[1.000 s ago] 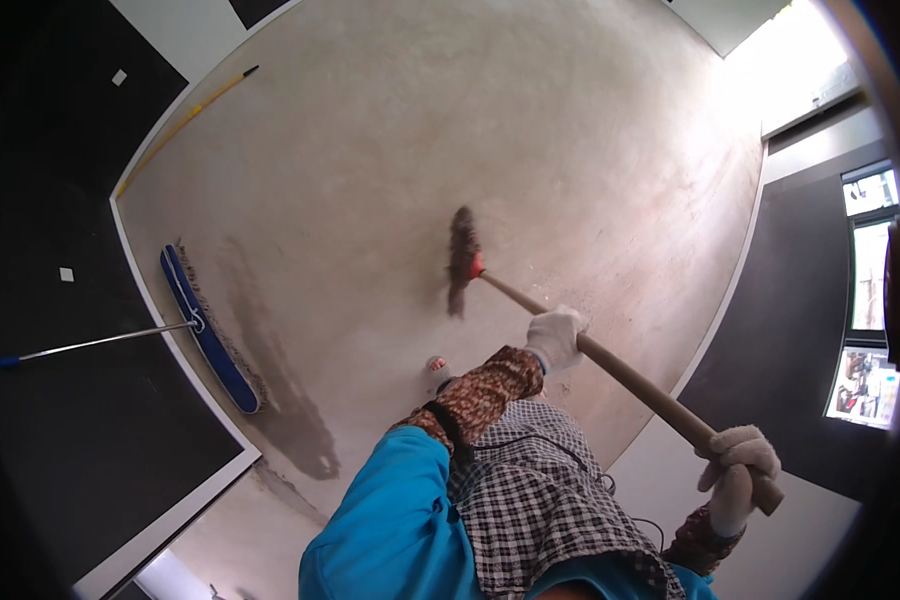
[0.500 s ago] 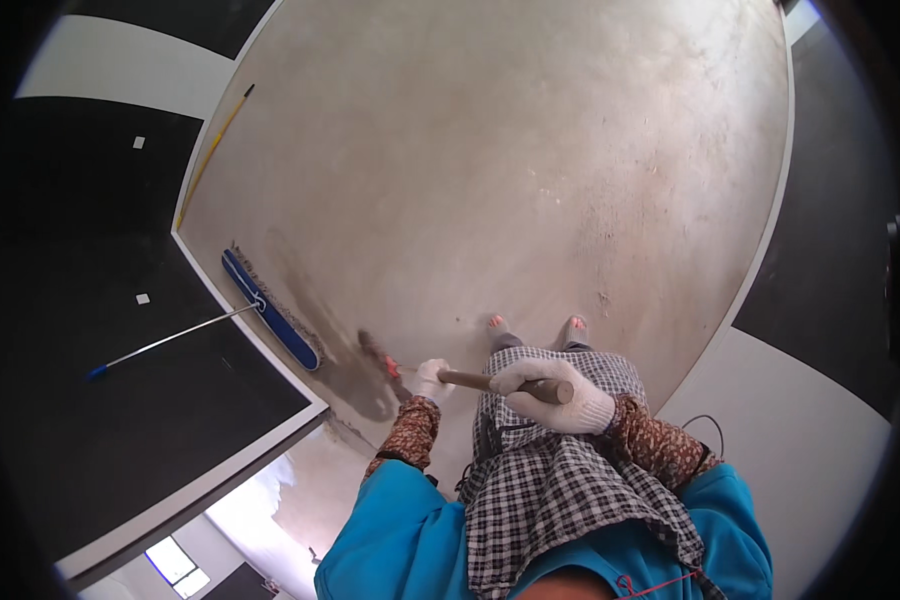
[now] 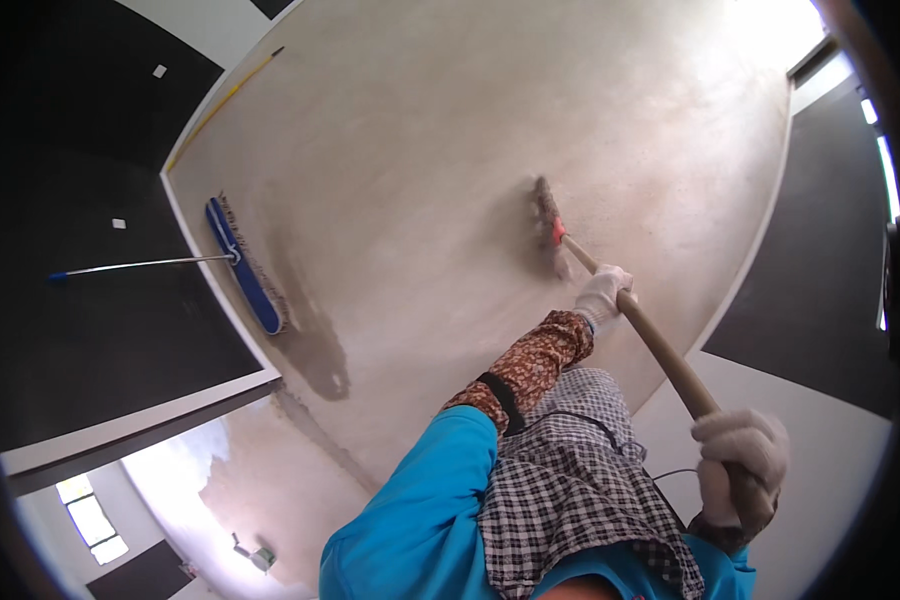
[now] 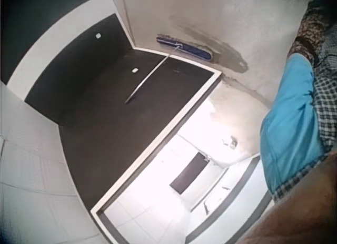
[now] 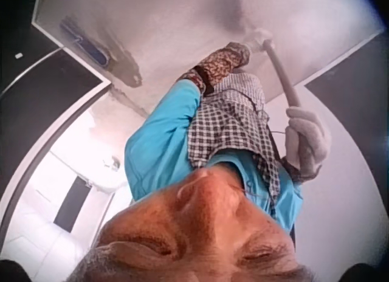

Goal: The person sweeps the floor with a broom, moves a mop and a pole aside, and then continues sweeping the floor.

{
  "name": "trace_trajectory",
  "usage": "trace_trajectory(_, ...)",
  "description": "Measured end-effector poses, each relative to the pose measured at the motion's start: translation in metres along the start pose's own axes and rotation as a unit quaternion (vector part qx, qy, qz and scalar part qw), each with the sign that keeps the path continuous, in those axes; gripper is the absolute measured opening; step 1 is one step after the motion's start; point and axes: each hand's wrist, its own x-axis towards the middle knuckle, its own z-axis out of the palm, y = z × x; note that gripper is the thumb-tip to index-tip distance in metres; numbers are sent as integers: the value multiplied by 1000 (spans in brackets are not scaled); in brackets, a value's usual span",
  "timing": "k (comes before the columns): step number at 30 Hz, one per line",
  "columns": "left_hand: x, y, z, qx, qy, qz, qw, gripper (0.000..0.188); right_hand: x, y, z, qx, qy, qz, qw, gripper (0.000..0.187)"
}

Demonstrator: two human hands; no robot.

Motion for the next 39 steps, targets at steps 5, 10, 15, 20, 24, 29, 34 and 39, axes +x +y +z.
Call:
trace_trajectory(5, -57, 56, -18, 95, -44, 7, 994, 13, -90, -44, -16, 105, 145, 64, 982, 10)
trace_trajectory(10, -139, 54, -75, 239, -188, -166, 938, 20, -125, -10, 14, 261, 147, 195, 934, 4)
trace_trajectory(15, -199, -38, -83, 304, -235, -304, 871, 13, -112, 24, 65, 386, -10, 297, 873, 11)
trace_trajectory(20, -199, -33, -53, 333, -239, -252, 876, 13, -132, 49, 46, 389, -36, 330, 860, 12)
trace_trajectory(24, -143, -22, 36, 292, -211, -123, 925, 19, -132, 49, -19, 276, -39, 262, 924, 14)
trace_trajectory(29, -54, 11, 164, 270, -207, -38, 940, 10, -155, 70, -92, 211, 54, 278, 936, 11)
trace_trajectory(34, -18, 136, 216, 225, -201, -37, 953, 13, -227, 91, -186, 122, 186, 161, 962, 11)
trace_trajectory(39, -39, 205, 205, 157, -222, -48, 961, 22, -274, 121, -259, 128, 324, 132, 928, 22)
